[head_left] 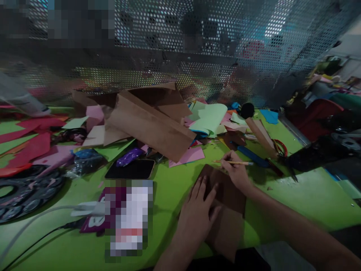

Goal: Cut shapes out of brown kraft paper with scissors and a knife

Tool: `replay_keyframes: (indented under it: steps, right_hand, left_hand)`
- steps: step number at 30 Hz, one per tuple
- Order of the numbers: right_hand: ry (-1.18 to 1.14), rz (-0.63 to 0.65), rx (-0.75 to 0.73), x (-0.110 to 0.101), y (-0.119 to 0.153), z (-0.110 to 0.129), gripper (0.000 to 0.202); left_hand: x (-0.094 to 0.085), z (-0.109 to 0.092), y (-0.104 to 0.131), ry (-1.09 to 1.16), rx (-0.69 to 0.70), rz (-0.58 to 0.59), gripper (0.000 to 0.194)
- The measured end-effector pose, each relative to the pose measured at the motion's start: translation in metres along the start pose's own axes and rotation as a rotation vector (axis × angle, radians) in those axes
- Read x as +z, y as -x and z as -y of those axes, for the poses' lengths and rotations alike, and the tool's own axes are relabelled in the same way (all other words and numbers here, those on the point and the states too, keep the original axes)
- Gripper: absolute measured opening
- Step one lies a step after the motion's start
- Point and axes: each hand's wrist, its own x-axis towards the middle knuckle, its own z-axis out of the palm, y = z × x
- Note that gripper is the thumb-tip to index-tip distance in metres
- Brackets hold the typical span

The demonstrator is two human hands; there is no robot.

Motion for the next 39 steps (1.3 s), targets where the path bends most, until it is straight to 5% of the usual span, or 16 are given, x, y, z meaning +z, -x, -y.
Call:
replay_keyframes:
  steps: [7,14,21,31,39]
  right_hand:
    - [-0.251,0.001,0.055,-0.052,0.014,0.018,0.011]
    - [-0.126,-0.037,0.103,-0.095,0.051,0.0,0.014]
    - [0.141,-0.044,0.034,-0.087,0.067,-0.006,0.017]
    - [0.149,-0.027,-0.005,-0.085,0.056,-0.006,0.02]
    - [0.165,0.03,-0.009,-0.071,0.046,-0.01,0.017]
  left_hand:
    - [-0.008,-0.003,-0.004,0.015,-0.028,-0.011,0.052]
    - [-0.012,-0.013,-0.009,-0.068,-0.027,0.012,0.051]
    - [-0.001,-0.023,-0.012,-0.091,0.044,0.032,0.053]
    - [-0.02,-0.051,-0.018,-0.16,-0.059,0.149,0.06]
    - [0.008,-0.045,-0.015,-0.025,0.024,-0.02,0.061]
